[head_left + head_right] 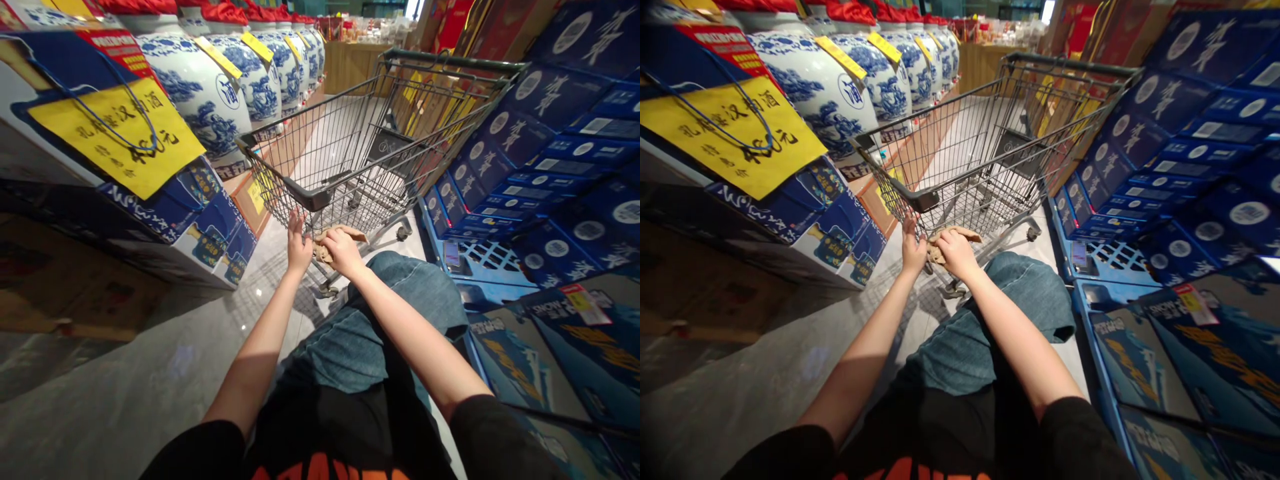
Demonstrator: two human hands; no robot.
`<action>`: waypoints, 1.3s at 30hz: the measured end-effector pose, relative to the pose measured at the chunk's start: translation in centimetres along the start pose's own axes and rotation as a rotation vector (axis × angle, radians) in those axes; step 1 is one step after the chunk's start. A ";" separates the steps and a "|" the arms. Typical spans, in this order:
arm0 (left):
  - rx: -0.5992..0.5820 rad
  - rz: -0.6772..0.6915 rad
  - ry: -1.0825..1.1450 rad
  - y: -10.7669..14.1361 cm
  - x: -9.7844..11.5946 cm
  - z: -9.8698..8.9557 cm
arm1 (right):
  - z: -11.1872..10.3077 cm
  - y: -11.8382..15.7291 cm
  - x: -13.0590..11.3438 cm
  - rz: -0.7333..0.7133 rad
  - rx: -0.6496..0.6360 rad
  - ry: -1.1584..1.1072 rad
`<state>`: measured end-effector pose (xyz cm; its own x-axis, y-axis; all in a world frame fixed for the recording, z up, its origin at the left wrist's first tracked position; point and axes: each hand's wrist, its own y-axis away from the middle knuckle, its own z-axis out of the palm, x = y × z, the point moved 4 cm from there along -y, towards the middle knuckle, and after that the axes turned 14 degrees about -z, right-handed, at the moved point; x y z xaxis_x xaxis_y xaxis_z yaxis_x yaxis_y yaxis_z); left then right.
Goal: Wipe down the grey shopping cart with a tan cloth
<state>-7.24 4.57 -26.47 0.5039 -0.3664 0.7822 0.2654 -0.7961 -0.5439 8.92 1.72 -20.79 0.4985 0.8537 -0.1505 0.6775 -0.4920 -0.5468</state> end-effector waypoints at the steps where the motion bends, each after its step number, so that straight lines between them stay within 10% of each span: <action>1: 0.002 -0.009 -0.008 -0.1 0.1 -0.2 | 0.2 0.0 0.0 0.001 -0.035 -0.003; 8: -0.062 -0.015 -0.018 -0.9 0.8 -1.6 | -1.9 0.2 -0.2 -0.018 0.263 -0.070; 15: -0.009 0.016 0.011 -1.0 0.5 -1.5 | 0.0 0.3 0.5 0.087 -0.004 -0.097; 21: -0.043 0.038 -0.048 -0.5 -0.3 -0.9 | -1.1 0.3 0.6 0.078 0.331 -0.132; 26: -0.048 0.018 -0.084 -0.3 -0.6 -0.7 | 0.3 0.2 0.7 0.109 0.056 -0.089; 33: -0.058 0.040 -0.061 -0.3 -0.3 -0.7 | -1.2 0.0 0.6 0.045 0.276 -0.088; 39: -0.044 0.033 -0.027 -0.5 -0.2 -0.9 | -0.1 0.1 -0.2 0.145 -0.082 0.007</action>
<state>-8.21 4.63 -26.08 0.5343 -0.3804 0.7549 0.2117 -0.8043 -0.5552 8.93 1.53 -20.74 0.5975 0.7719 -0.2171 0.6401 -0.6222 -0.4507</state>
